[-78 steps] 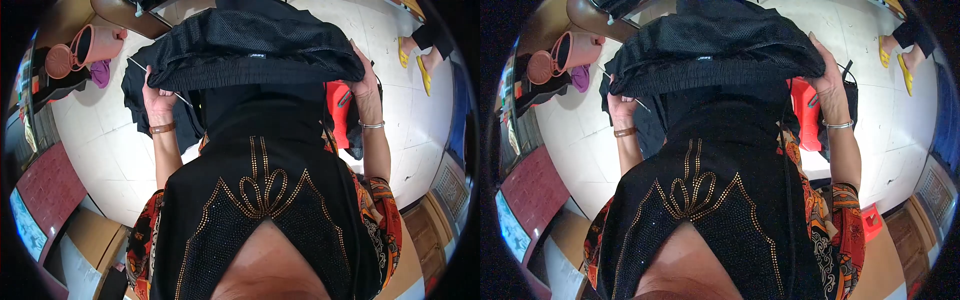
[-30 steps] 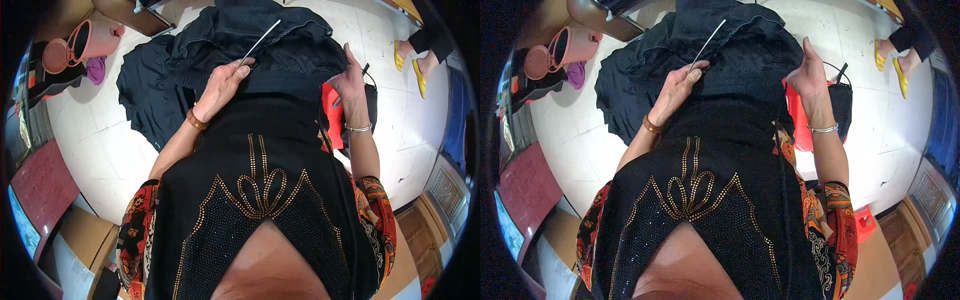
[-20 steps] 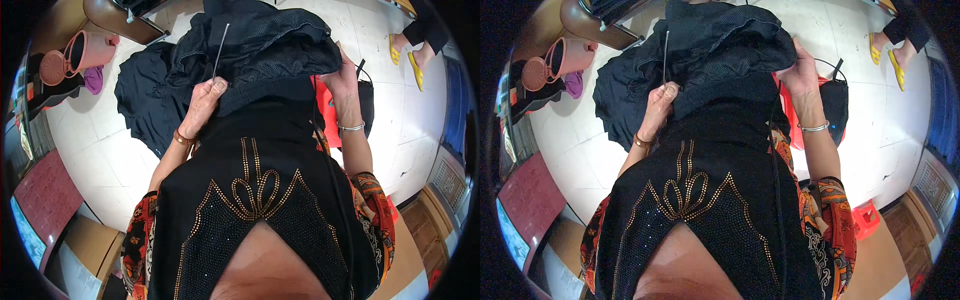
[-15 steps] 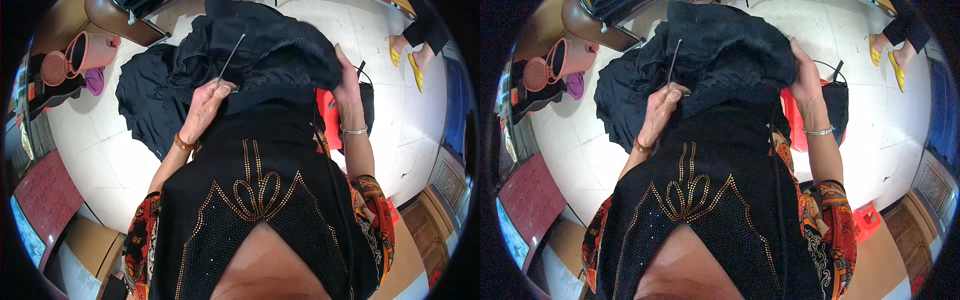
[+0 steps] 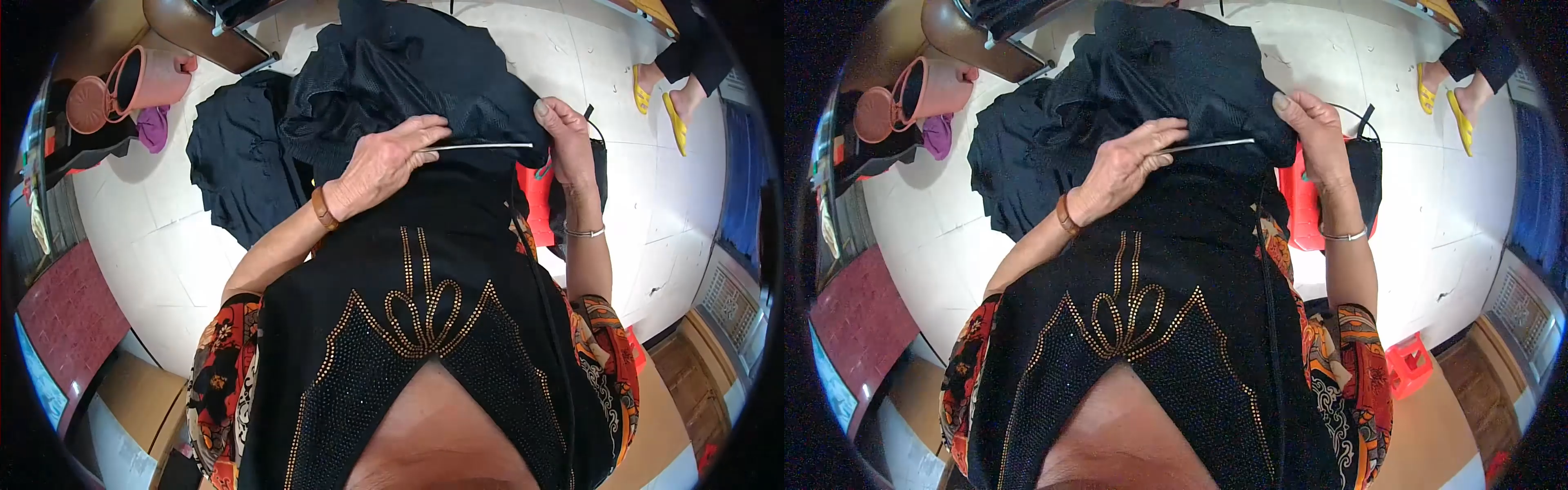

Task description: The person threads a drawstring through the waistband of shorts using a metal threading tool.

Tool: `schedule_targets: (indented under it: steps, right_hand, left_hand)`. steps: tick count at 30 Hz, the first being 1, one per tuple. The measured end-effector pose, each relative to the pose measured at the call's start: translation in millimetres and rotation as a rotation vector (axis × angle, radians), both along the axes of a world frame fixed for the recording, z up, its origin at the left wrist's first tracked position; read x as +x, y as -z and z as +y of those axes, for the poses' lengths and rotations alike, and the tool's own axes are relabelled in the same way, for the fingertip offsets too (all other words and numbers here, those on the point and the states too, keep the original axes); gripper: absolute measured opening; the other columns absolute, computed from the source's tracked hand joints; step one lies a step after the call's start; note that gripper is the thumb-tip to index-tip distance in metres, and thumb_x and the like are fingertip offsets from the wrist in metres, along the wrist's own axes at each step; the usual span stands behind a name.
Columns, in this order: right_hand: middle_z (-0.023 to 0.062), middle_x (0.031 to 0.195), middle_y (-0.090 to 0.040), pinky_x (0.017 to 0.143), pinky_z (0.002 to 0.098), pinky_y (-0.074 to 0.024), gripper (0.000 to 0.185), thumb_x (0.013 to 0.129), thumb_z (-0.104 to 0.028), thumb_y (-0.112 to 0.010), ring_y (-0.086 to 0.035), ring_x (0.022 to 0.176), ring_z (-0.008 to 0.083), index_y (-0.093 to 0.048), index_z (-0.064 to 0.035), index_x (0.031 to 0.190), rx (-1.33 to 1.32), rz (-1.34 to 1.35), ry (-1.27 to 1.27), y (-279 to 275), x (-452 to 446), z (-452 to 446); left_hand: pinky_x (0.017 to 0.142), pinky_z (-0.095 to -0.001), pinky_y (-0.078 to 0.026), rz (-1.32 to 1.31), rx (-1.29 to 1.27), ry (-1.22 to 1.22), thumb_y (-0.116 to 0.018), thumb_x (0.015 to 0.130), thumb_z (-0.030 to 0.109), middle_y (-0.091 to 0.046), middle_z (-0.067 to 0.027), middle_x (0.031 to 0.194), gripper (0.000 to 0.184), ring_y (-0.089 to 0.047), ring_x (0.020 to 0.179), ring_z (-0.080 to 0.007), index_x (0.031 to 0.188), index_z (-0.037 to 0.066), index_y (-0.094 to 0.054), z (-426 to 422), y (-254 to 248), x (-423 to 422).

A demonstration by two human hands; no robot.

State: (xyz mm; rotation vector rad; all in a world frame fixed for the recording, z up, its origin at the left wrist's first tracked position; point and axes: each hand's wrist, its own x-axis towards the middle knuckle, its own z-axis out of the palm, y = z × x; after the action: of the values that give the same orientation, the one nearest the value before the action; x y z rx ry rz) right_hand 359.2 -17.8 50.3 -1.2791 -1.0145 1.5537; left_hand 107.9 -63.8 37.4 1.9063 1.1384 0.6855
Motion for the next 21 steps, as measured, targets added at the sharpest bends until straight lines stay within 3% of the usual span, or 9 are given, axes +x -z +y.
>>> schedule_targets:
  steps: [4, 8, 11, 13, 15, 18, 21]
  right_hand:
    - [-0.0041, 0.071, -0.051, 0.056, 0.0141, -0.032, 0.012, 0.084, -0.013, -0.059, -0.04, 0.061, 0.003, -0.06, -0.0011, 0.085, -0.11, -0.148, -0.089, 10, 3, 10]
    - [-0.0034, 0.071, -0.051, 0.058, 0.0156, -0.0324, 0.011, 0.08, -0.012, -0.061, -0.041, 0.062, 0.0044, -0.059, -0.002, 0.084, 0.179, -0.537, -0.284, -8, -14, 26]
    - [-0.0034, 0.07, -0.05, 0.058, 0.016, -0.0322, 0.01, 0.078, -0.011, -0.061, -0.04, 0.062, 0.0049, -0.058, -0.0022, 0.081, 0.116, -0.512, -0.441, -17, -12, 33]
    - [-0.0034, 0.069, -0.049, 0.058, 0.0165, -0.0321, 0.009, 0.076, -0.01, -0.061, -0.04, 0.061, 0.0055, -0.057, -0.0024, 0.079, 0.048, -0.488, -0.608, -20, -9, 35]
    - [-0.0039, 0.067, -0.046, 0.056, 0.0171, -0.0309, 0.01, 0.074, -0.008, -0.062, -0.038, 0.06, 0.0059, -0.053, -0.0028, 0.075, 0.035, -0.458, -0.673, -22, 1, 34]
    - [-0.0041, 0.066, -0.044, 0.055, 0.0181, -0.0306, 0.012, 0.073, -0.007, -0.062, -0.036, 0.059, 0.0058, -0.05, -0.004, 0.074, 0.003, -0.366, -0.773, -20, 10, 26]
    - [-0.0044, 0.065, -0.044, 0.055, 0.0177, -0.0306, 0.012, 0.074, -0.008, -0.062, -0.036, 0.059, 0.0054, -0.051, -0.004, 0.074, -0.069, -0.386, -0.778, -23, -1, 20]
  left_hand:
    - [0.077, -0.0282, -0.049, 0.042, 0.021, 0.062, -0.052, 0.085, 0.014, -0.054, -0.0059, 0.118, 0.028, -0.06, 0.085, -0.0179, 0.111, 0.007, -0.057, -5, 7, 0]
    - [0.077, -0.0284, -0.049, 0.067, 0.066, 0.079, -0.054, 0.083, 0.015, -0.054, -0.0035, 0.118, 0.029, -0.06, 0.081, -0.0183, 0.111, 0.007, -0.057, -6, 9, -1]
    - [0.074, -0.0259, -0.048, 0.077, 0.125, -0.006, -0.051, 0.085, 0.015, -0.059, -0.0056, 0.11, 0.026, -0.06, 0.08, -0.0172, 0.107, 0.004, -0.059, 1, -20, -22]
    - [0.062, -0.0229, -0.045, -0.162, 0.125, -0.406, -0.048, 0.087, 0.015, -0.063, -0.0062, 0.097, 0.024, -0.056, 0.07, -0.0126, 0.102, 0.003, -0.062, 12, -41, -58]
    - [0.057, -0.0185, -0.038, -0.248, -0.127, -0.886, -0.048, 0.086, 0.012, -0.063, -0.0026, 0.081, 0.02, -0.05, 0.063, -0.0077, 0.09, 0.002, -0.066, 18, -59, -91]
    - [0.053, -0.0178, -0.033, -0.276, -0.305, -0.933, -0.049, 0.086, 0.016, -0.062, -0.0004, 0.076, 0.021, -0.043, 0.057, -0.0052, 0.089, 0.004, -0.067, 24, -6, -152]
    - [0.048, -0.0181, -0.03, -0.168, -0.462, -0.823, -0.051, 0.086, 0.018, -0.061, 0.0006, 0.077, 0.022, -0.038, 0.054, -0.0039, 0.087, 0.003, -0.067, 19, 24, -154]
